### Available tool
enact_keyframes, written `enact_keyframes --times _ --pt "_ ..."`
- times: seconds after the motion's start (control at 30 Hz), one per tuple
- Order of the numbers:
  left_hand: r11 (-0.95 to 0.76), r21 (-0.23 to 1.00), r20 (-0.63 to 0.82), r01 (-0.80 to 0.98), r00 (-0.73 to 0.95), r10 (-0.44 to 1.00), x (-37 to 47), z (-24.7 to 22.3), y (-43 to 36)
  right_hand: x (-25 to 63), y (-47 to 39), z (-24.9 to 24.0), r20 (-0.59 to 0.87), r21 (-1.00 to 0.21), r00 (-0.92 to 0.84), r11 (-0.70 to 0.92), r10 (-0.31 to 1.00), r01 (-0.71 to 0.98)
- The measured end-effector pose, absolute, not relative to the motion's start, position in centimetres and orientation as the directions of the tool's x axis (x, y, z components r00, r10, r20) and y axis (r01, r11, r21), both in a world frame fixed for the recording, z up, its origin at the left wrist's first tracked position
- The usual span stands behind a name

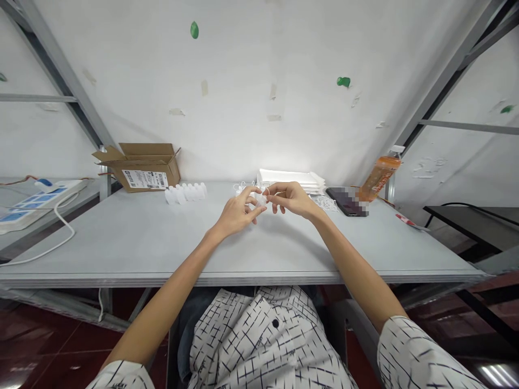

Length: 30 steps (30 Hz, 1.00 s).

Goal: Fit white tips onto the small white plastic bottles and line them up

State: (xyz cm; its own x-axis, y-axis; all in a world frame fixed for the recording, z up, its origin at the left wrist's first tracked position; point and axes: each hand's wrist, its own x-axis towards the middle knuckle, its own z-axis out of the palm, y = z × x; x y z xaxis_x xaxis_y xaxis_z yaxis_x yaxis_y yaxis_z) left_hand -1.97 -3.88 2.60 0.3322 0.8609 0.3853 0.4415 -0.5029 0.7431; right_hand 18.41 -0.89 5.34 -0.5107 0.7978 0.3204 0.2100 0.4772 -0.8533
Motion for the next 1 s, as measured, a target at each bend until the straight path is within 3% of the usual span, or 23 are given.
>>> enact_keyframes --times 0.6,1.0 --pt "-0.574 0.638 0.472 0.513 0.328 0.818 -1.95 2.36 -3.56 18.42 -0.83 5.22 0.332 -0.829 -0.520 0.506 0.787 0.237" --pt "-0.563 0.682 0.475 0.467 0.303 0.826 -1.91 2.21 -3.47 18.37 -0.65 5.02 0.307 -0.833 -0.521 0.489 0.797 0.258"
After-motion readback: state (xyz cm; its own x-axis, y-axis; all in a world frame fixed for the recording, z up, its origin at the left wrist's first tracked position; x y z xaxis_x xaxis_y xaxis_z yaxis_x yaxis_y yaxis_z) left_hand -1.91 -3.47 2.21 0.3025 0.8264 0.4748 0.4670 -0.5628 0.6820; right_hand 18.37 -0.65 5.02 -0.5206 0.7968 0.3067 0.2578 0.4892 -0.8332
